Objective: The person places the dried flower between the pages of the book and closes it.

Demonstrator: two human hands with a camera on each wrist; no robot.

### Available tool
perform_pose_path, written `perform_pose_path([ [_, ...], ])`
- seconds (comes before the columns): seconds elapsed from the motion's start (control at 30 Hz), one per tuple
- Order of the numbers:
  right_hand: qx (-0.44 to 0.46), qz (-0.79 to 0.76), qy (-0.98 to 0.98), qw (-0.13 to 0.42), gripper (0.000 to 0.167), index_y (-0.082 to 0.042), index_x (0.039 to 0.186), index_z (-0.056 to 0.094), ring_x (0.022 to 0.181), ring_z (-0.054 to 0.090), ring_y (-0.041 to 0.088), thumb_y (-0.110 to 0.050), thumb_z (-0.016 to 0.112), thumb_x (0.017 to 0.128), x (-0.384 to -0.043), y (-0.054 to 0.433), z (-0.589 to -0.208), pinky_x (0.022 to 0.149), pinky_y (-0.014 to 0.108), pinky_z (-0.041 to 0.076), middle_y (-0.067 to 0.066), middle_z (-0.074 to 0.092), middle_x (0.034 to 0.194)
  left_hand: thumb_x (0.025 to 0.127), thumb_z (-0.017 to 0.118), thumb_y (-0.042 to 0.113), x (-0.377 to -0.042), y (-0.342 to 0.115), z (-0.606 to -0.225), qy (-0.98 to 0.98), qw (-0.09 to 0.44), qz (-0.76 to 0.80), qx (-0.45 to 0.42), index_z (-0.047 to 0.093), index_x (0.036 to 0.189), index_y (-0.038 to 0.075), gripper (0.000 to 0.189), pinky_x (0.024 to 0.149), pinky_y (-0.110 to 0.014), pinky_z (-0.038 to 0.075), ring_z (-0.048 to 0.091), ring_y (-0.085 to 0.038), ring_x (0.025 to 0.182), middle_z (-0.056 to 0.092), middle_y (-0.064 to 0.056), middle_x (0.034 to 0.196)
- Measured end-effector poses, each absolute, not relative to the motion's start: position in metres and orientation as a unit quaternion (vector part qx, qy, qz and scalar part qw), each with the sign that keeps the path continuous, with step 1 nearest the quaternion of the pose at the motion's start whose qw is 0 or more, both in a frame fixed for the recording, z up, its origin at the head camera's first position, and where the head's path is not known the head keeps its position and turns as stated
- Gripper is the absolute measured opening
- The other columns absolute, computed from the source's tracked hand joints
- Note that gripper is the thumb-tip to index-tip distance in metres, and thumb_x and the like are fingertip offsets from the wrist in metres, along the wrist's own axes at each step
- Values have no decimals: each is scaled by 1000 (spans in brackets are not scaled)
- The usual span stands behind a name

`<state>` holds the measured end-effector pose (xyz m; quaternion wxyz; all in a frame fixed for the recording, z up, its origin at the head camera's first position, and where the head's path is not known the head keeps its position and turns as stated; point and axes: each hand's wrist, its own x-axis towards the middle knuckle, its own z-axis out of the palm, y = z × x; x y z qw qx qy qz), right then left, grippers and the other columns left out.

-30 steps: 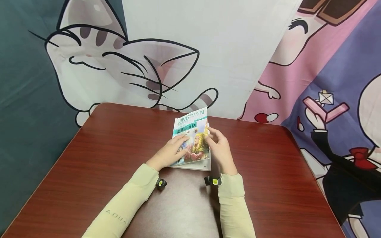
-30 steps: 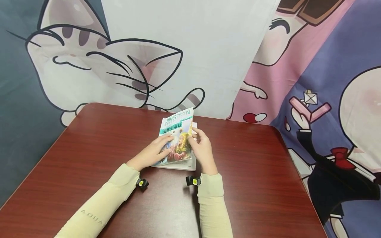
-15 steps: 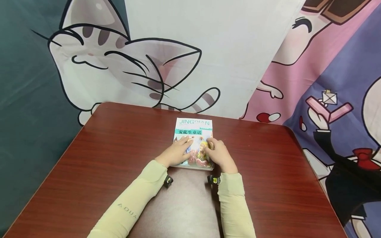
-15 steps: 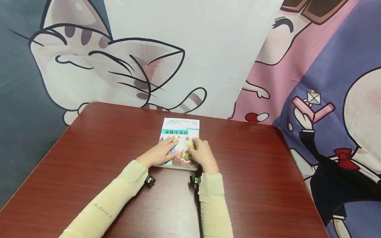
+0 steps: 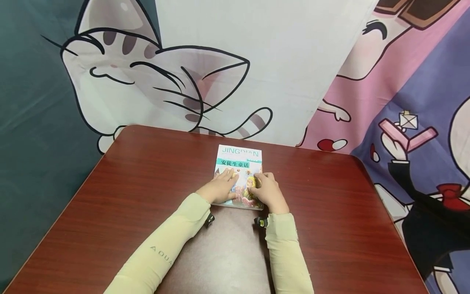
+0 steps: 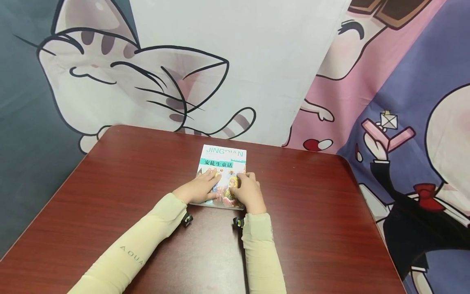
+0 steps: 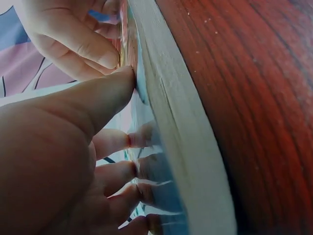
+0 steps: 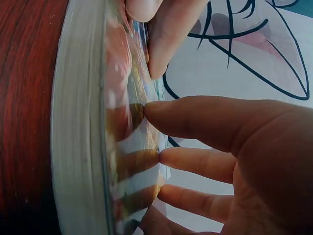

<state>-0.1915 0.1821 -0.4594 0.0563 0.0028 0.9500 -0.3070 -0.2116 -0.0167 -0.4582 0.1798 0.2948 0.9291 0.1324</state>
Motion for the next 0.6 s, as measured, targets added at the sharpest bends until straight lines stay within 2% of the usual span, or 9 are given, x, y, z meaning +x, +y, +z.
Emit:
perform_pose_path([
  [0.27, -7, -318, 946, 55, 63, 1, 142, 56, 121, 58, 38, -19, 79, 87, -197, 178, -464, 105, 52, 44, 25, 49, 138, 104, 56, 43, -214, -25, -461, 928, 176, 143, 295, 27, 160, 3, 74, 123, -53, 10, 9, -36, 155, 13, -20, 167],
  [0.43, -6, -327, 944, 53, 60, 3, 140, 57, 121, 57, 38, -18, 78, 88, -201, 179, -465, 105, 52, 44, 27, 48, 139, 102, 60, 40, -215, -36, -473, 926, 121, 162, 318, 36, 156, 1, 71, 122, -54, 17, 18, -38, 153, 25, -21, 164],
  [0.6, 6, -351, 936, 38, 55, 4, 137, 56, 116, 55, 38, -14, 71, 88, -203, 184, -464, 101, 51, 46, 29, 47, 136, 102, 63, 29, -213, -46, -474, 913, 92, 196, 346, 51, 147, 3, 54, 119, -52, 29, 34, -37, 147, 41, -19, 157],
])
